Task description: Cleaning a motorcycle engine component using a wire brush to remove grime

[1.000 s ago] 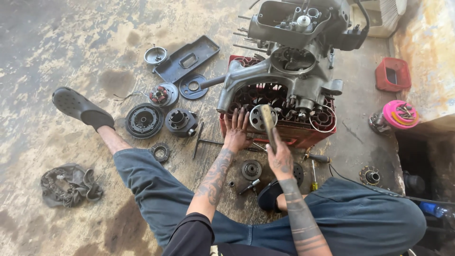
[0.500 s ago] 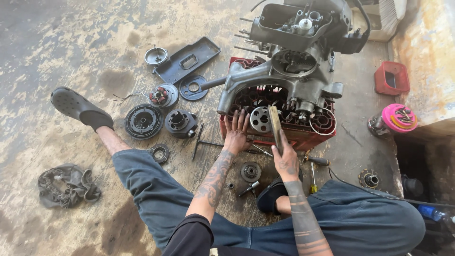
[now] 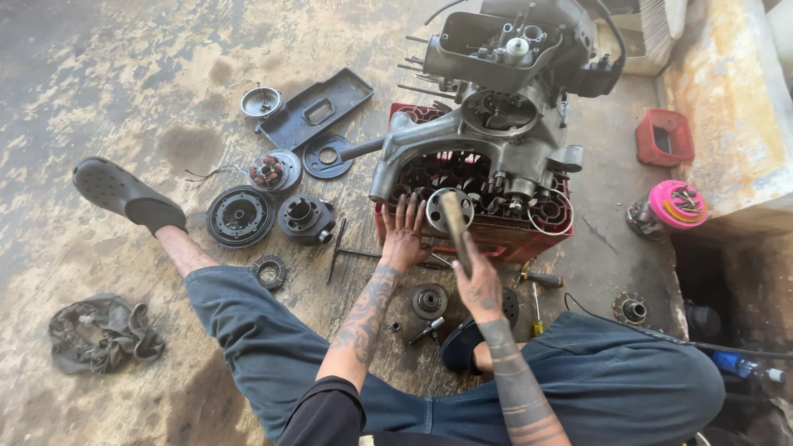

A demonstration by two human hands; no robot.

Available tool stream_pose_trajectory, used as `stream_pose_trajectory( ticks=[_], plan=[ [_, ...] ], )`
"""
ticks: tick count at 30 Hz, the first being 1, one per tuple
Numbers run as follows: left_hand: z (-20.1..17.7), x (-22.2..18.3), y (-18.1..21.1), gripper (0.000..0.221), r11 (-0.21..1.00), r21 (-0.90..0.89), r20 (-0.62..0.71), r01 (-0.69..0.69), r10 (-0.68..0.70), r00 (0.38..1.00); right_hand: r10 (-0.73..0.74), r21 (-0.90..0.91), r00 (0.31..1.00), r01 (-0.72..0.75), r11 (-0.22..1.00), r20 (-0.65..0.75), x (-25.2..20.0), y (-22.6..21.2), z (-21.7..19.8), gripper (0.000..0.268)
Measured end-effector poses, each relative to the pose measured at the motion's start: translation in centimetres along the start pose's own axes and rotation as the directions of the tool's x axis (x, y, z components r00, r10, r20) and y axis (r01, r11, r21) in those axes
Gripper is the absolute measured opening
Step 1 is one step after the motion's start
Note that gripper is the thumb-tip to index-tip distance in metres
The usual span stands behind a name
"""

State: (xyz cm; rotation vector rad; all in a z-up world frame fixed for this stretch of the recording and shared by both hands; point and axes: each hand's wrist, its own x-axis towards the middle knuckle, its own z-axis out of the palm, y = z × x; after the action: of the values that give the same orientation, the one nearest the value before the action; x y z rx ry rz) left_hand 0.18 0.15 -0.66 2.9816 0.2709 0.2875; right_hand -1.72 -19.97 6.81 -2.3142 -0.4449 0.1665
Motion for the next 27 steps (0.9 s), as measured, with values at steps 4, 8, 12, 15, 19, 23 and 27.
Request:
stream_pose_trajectory(
  ticks=[4,8,12,15,19,23,27],
  plan=[
    [-0.5,0.0,0.1,0.127,1.000,0.023,0.010,-0.003,0.003,1.000,-0.006,-0.025,0.998,0.008,1.000,0.059,0.4,0.5,0.2,0.063],
    [-0.5,0.0,-0.1,0.127,1.000,0.001,0.027,0.001,-0.001,1.000,0.000,-0.025,1.000,0.000,1.000,0.022,1.7,1.8,-1.3,0.065],
    [-0.6,0.0,0.2,0.127,1.000,0.010,0.019,0.001,-0.002,1.000,0.011,0.005,1.000,-0.011,1.000,0.019,0.2,0.9,-0.7,0.063],
    [0.1,0.0,0.0,0.128,1.000,0.013,-0.009,-0.006,0.006,1.000,-0.018,-0.046,0.999,0.020,0.999,0.044,0.6,1.5,0.7,0.065],
    [-0.2,-0.1,0.0,0.127,1.000,0.008,0.000,-0.002,0.002,1.000,0.005,-0.020,1.000,-0.005,1.000,0.006,1.2,0.4,-2.1,0.062],
    [0.0,0.0,0.0,0.128,1.000,0.007,0.003,0.001,-0.001,1.000,0.010,-0.054,1.000,-0.010,0.998,-0.007,0.9,1.1,-1.2,0.064],
    [-0.6,0.0,0.1,0.128,1.000,0.016,0.016,0.004,-0.004,1.000,0.000,-0.036,1.000,0.001,0.999,0.030,0.2,0.4,0.1,0.062]
  ],
)
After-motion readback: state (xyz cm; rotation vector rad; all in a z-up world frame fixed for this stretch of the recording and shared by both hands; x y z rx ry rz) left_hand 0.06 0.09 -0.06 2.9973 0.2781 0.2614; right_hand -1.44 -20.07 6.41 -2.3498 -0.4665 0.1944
